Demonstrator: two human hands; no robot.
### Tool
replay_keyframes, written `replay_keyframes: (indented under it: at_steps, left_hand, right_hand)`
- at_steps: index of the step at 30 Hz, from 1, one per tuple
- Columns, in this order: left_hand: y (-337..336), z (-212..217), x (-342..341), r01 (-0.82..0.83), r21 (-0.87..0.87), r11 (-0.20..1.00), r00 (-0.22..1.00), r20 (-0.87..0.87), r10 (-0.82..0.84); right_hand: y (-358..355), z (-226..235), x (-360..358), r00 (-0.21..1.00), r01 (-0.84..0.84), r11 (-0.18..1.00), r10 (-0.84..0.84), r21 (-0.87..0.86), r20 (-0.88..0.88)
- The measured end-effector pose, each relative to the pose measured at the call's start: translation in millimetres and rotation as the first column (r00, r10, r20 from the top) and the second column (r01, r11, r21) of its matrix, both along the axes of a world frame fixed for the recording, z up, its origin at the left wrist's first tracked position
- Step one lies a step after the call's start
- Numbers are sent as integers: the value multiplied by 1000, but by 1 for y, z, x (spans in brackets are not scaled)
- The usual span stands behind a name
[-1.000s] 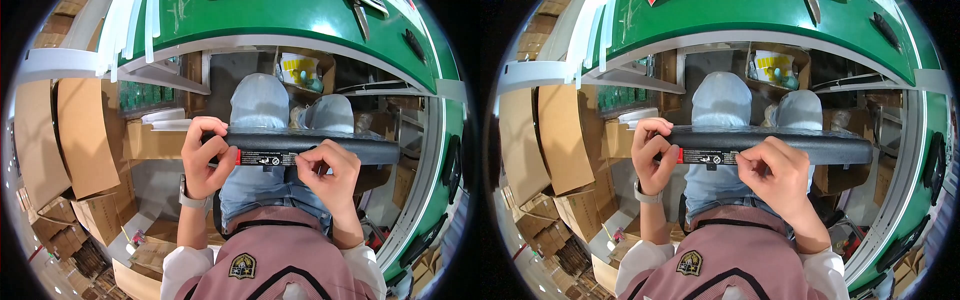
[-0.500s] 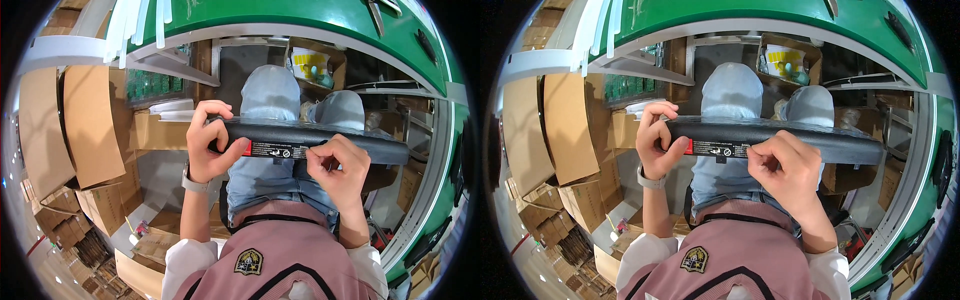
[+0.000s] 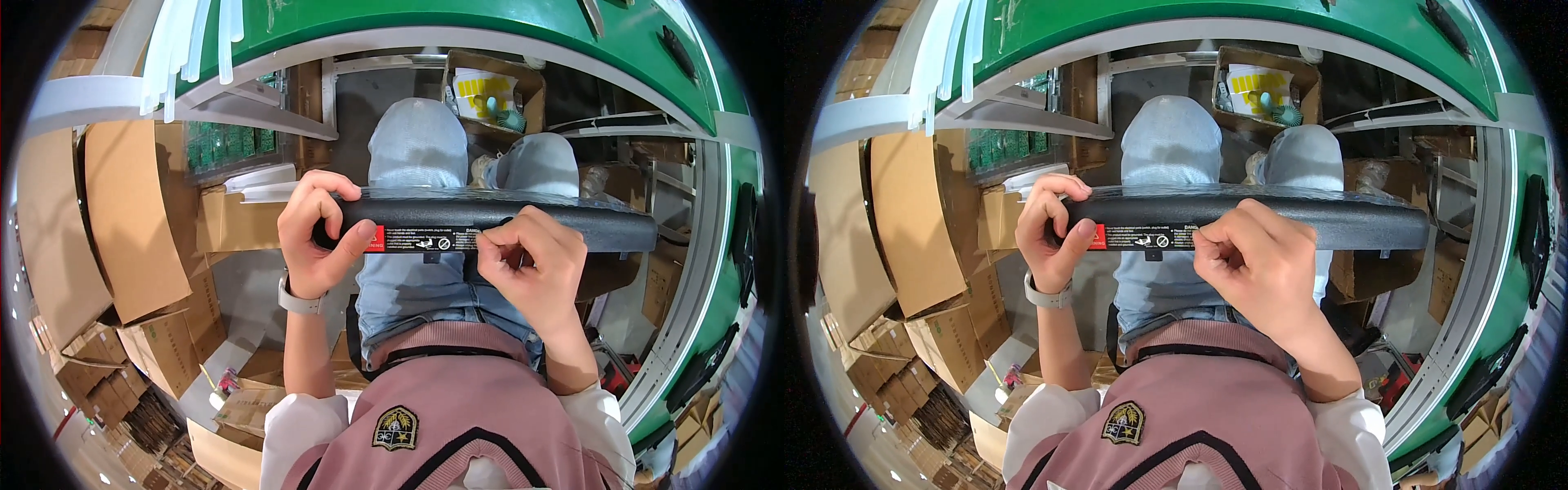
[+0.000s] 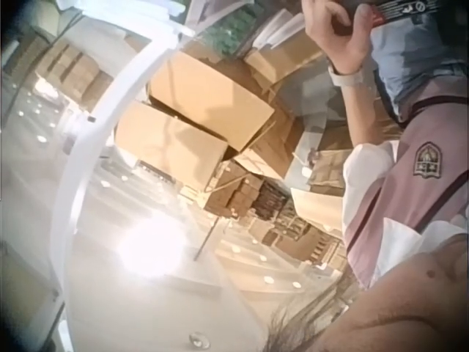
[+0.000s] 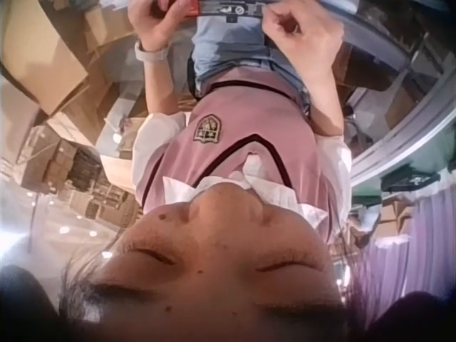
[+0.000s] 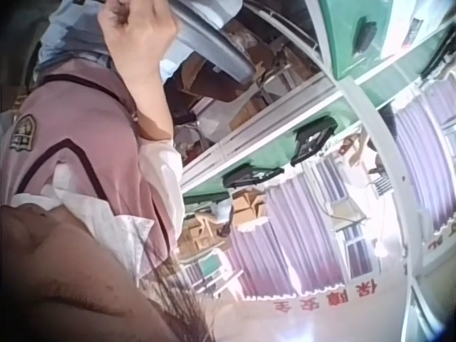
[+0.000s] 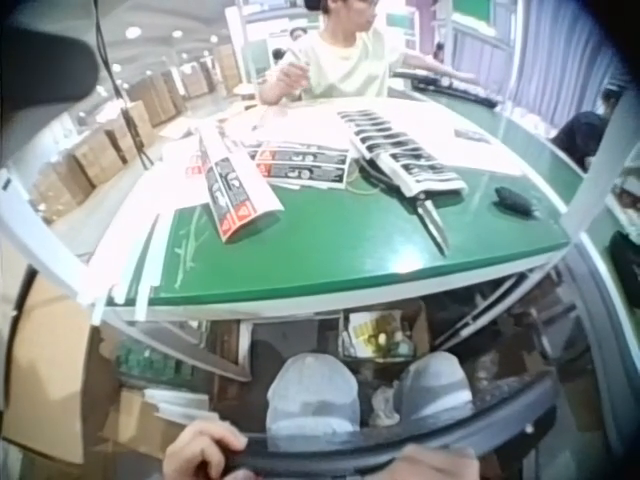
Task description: Applying adhesive warning labels to plastic components at a factory workstation.
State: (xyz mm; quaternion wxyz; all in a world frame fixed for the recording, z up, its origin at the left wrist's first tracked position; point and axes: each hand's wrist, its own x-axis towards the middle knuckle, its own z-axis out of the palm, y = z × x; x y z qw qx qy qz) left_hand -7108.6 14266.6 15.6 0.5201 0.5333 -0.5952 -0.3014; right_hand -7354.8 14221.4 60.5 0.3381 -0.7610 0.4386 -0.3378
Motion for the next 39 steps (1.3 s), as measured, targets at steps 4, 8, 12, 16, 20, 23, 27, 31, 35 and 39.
replay_keyframes:
  at_steps: [4, 8, 12, 16, 20, 23, 27, 31, 35, 39]
  left_hand:
    - [-1, 2, -1, -4, 3, 1000, 1000, 1, 4]
    - [-2, 0, -3, -4, 10, 1000, 1000, -10, 5]
    - [-1, -1, -1, 5, -2, 1000, 1000, -15, -5]
    - [1, -2, 4, -7, -36, 999, 999, -37, 5]
    - [-9, 2, 1, 10, -41, 999, 1000, -25, -11]
    - [-18, 7, -8, 29, -4, 1000, 999, 19, -29]
    - [-19, 2, -9, -36, -59, 998, 999, 26, 37]
    - [-12, -1, 6, 45, 10, 999, 999, -14, -45]
    - [-6, -3, 15, 159, 76, 984, 968, 185, -171]
    - [2, -30, 14, 112, 146, 983, 991, -89, -99]
  right_hand:
    - [-1, 0, 0, 1000, 0, 1000, -1, -19, -4]
    - [0, -3, -1, 1000, 13, 999, -14, -47, -18]
    - [-5, 18, -1, 968, -29, 992, -2, -120, -250]
    - [-17, 38, -13, 619, 8, 1000, -26, -26, -785]
    - [3, 15, 32, 816, -446, 865, 288, -230, -502]
    - [0, 2, 2, 798, -400, 864, 165, -305, -579]
    - [-7, 5, -70, 773, -263, 898, -24, -354, -634]
    - [-14, 37, -138, 771, -38, 908, -240, -418, -590]
    - [-13, 74, -185, 732, 230, 746, -556, -625, -394]
    - [-6, 66, -191, 779, 307, 802, -521, -512, -349]
